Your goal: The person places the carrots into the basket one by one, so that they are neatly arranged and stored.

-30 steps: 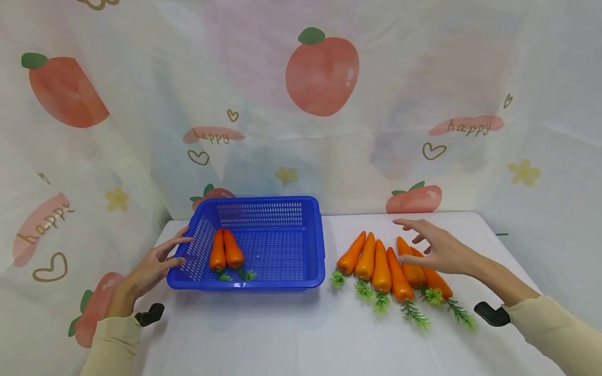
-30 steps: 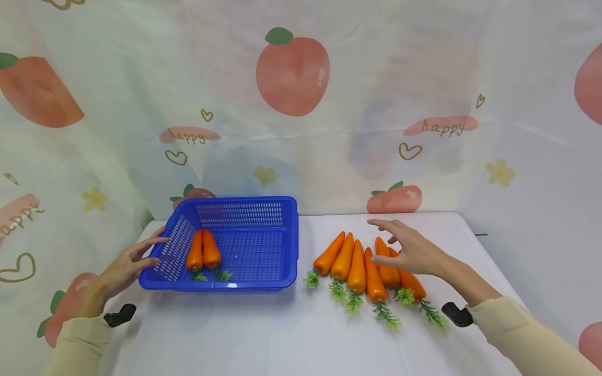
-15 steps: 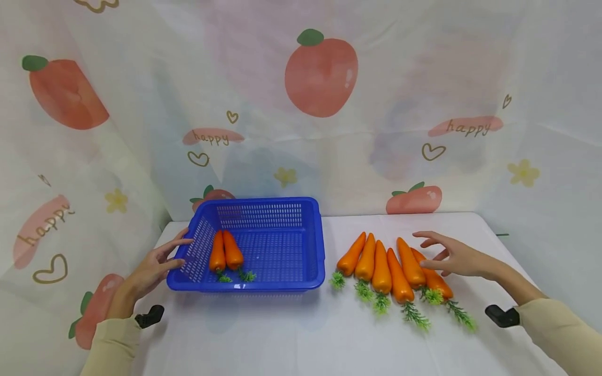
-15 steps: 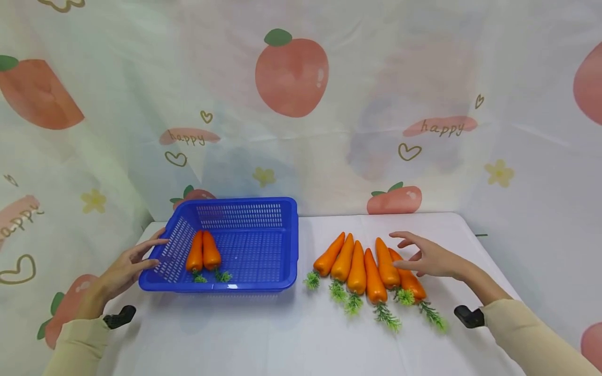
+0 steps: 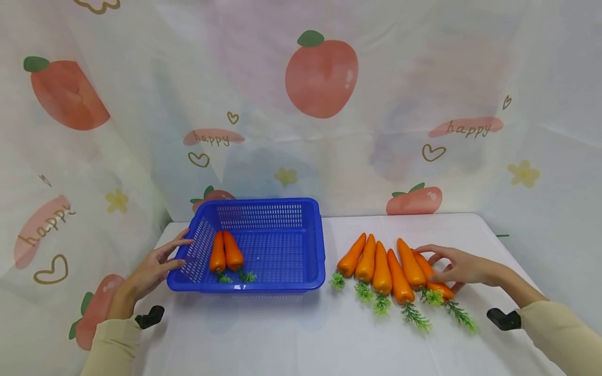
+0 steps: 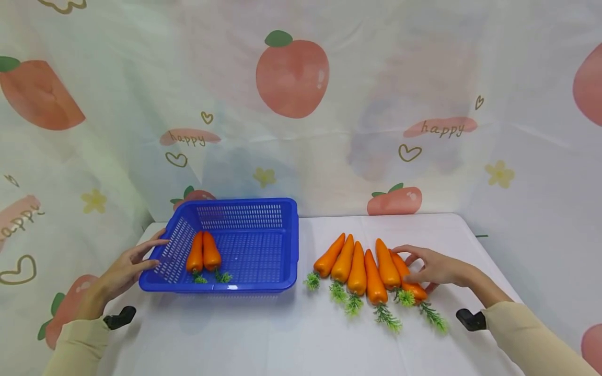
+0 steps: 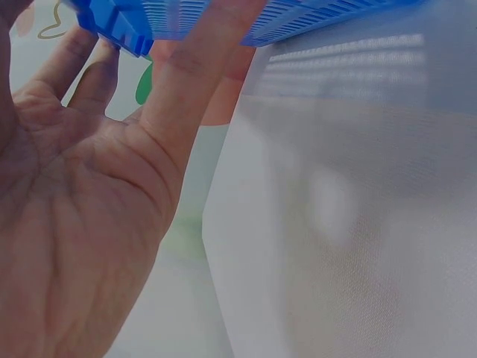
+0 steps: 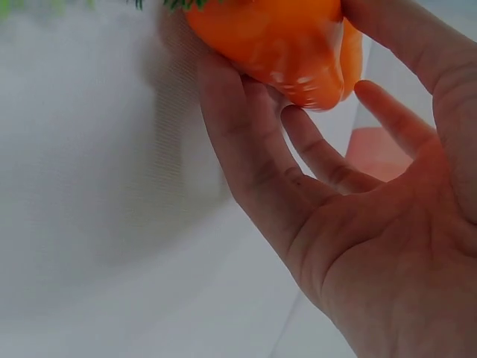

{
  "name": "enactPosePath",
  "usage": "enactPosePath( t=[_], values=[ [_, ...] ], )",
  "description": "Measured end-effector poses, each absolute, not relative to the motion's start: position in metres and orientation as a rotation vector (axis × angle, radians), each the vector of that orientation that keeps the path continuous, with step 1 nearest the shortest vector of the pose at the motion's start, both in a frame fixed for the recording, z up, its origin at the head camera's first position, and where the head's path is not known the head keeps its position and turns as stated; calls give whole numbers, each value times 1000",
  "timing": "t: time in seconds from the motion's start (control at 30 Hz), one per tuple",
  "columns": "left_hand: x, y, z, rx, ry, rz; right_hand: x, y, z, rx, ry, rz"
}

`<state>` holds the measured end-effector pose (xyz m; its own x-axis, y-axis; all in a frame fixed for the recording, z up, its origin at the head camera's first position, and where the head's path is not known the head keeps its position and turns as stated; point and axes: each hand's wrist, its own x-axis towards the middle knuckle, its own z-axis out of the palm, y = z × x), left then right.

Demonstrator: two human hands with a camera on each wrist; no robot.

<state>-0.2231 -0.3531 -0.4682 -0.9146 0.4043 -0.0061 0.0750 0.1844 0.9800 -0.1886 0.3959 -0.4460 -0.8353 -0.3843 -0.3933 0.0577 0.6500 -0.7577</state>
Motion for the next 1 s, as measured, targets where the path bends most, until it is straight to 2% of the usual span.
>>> enactPosePath(
  t=[1.0],
  values=[
    [-222,-351,-467,416,2210,1794,-185,393,-447,-233,2354,-1078]
  ],
)
